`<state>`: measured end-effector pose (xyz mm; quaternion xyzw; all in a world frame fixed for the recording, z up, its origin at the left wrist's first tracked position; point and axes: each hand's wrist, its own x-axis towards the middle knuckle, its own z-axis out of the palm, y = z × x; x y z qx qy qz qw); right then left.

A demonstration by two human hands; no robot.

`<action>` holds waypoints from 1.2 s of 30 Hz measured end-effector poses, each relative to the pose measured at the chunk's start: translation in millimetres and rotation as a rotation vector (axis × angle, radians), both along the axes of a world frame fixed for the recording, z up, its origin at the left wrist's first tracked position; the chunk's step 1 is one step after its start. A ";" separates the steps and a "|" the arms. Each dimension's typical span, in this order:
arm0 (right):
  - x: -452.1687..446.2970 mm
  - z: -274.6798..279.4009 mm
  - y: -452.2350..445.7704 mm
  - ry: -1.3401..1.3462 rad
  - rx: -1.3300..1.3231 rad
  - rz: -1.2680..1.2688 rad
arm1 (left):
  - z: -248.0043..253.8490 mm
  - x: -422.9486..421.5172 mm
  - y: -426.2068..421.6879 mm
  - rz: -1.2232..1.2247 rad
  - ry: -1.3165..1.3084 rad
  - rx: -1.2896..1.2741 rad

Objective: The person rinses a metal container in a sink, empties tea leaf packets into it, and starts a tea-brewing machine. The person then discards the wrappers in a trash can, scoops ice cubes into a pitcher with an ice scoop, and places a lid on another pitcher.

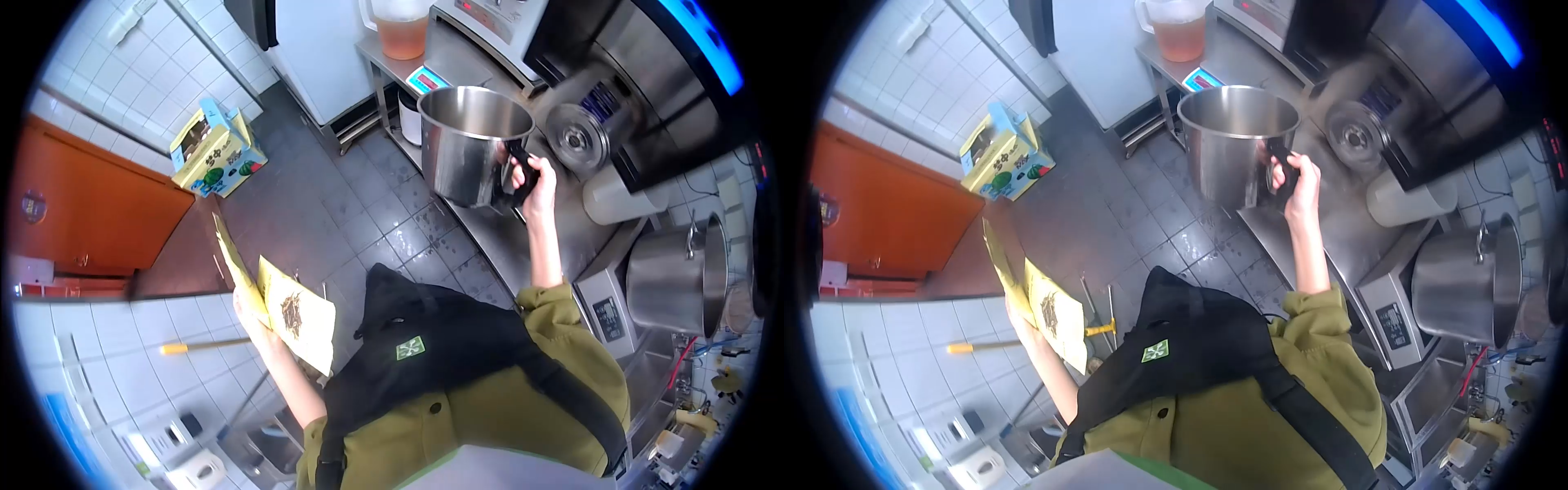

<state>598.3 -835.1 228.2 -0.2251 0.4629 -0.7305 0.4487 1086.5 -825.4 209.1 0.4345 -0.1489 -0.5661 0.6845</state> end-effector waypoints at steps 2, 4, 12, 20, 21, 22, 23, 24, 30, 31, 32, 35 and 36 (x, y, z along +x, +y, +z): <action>0.8 -8.4 -62.3 0.001 -0.051 -0.089 | -16.7 5.9 -45.0 0.049 -0.020 0.017; 2.0 -14.1 -126.1 -0.009 -0.127 -0.196 | -35.8 15.0 -106.2 0.045 -0.020 0.015; -42.4 -48.7 -314.3 0.136 -0.235 -0.481 | -21.7 -52.1 -362.9 -0.274 -0.267 -0.043; -51.6 -51.1 -351.4 0.247 -0.165 -0.615 | 5.7 -140.8 -482.9 -0.616 -0.480 -0.100; -54.7 -53.7 -351.3 0.241 -0.161 -0.623 | 4.5 -151.2 -490.7 -0.631 -0.483 -0.093; -57.0 -57.7 -350.3 0.235 -0.157 -0.632 | 4.7 -163.3 -495.8 -0.646 -0.499 -0.093; -51.5 -61.9 -349.3 0.274 -0.153 -0.632 | 5.2 -169.4 -500.2 -0.654 -0.503 -0.109; -50.9 -69.7 -346.9 0.295 -0.122 -0.613 | 4.7 -182.9 -505.4 -0.671 -0.518 -0.118; -28.0 -75.3 -349.6 0.320 -0.095 -0.499 | -0.3 -225.0 -522.3 -0.858 -0.488 -0.100; -28.4 -69.8 -348.7 0.307 -0.082 -0.476 | -3.4 -231.2 -523.6 -0.881 -0.491 -0.101; -29.2 -68.4 -348.4 0.286 -0.092 -0.439 | -6.8 -236.3 -525.5 -0.904 -0.491 -0.105; -22.1 -66.9 -351.7 0.214 -0.060 -0.387 | -10.7 -247.7 -525.0 -0.942 -0.505 -0.094; -17.2 -68.8 -358.0 0.178 -0.072 -0.378 | -12.1 -250.7 -523.8 -0.952 -0.512 -0.084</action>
